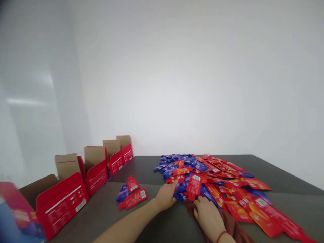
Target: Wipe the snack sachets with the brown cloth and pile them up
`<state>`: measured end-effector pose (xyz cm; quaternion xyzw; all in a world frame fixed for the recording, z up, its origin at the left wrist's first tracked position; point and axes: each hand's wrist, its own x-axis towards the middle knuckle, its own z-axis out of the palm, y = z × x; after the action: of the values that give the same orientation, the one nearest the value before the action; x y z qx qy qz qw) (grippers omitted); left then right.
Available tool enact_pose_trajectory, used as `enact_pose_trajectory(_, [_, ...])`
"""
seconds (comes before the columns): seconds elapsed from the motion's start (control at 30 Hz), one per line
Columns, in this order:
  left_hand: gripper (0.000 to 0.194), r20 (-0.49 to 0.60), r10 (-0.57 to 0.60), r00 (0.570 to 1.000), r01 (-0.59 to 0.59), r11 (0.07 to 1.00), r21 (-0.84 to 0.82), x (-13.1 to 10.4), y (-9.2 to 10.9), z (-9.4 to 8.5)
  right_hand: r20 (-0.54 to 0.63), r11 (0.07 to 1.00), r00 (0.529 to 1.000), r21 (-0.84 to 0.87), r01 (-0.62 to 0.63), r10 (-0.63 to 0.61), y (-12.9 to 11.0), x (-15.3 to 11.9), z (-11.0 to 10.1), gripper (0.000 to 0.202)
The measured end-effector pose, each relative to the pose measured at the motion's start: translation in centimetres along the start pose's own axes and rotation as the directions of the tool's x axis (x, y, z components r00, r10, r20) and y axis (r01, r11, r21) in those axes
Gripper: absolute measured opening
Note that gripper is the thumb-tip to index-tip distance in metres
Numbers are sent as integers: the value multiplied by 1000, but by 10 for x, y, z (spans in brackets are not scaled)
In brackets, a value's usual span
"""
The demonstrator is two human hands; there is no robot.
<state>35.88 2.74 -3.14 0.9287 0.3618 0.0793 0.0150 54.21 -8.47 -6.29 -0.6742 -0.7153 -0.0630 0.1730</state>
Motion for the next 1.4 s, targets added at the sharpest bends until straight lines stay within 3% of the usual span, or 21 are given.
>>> enact_pose_trajectory(0.23, [86, 50, 11, 999, -9, 999, -31, -75, 8, -2, 4, 996, 997, -13, -83, 83, -9, 3, -7, 26])
enact_pose_trajectory(0.37, [72, 83, 195, 977, -178, 967, -182, -101, 10, -10, 20, 995, 995, 3, -101, 101, -8, 3, -9, 26])
enact_pose_trajectory(0.47, [70, 91, 351, 932, -334, 929, -161, -97, -1, -21, 25, 995, 995, 29, -95, 94, -6, 2, -14, 27])
enact_pose_trajectory(0.53, [72, 99, 380, 920, -367, 921, -130, -89, -6, -24, 24, 996, 997, 53, -76, 74, -7, 1, -21, 29])
enact_pose_trajectory(0.63, [55, 87, 390, 917, -382, 920, -89, -76, 3, -17, 16, 996, 999, 86, -32, 30, -9, 2, -41, 32])
enact_pose_trajectory(0.77, [42, 32, 222, 975, -224, 970, 92, -66, 37, 2, -67, 998, 998, 58, 4, -1, -10, 2, -75, 34])
enact_pose_trajectory(0.83, [41, 39, 133, 990, -138, 976, 168, -67, 49, 8, -110, 1000, 994, -4, 15, -15, -9, -6, -81, 33])
enact_pose_trajectory(0.93, [37, 103, 114, 988, -132, 975, 181, -76, 51, 15, -55, 997, 998, -67, 24, -28, -6, -29, -63, 31])
enact_pose_trajectory(1.07, [38, 188, 187, 964, -217, 964, 154, -88, 33, 25, 39, 993, 999, -107, 41, -37, -12, -49, -18, 35])
enact_pose_trajectory(1.27, [35, 119, 270, 955, -280, 957, 77, -90, 17, 36, 105, 983, 986, -116, 140, -128, -49, -14, 3, 28])
enact_pose_trajectory(1.4, [27, 54, 331, 942, -335, 932, 136, -87, 8, 50, 74, 933, 938, -105, 345, -338, -44, -17, 17, 26])
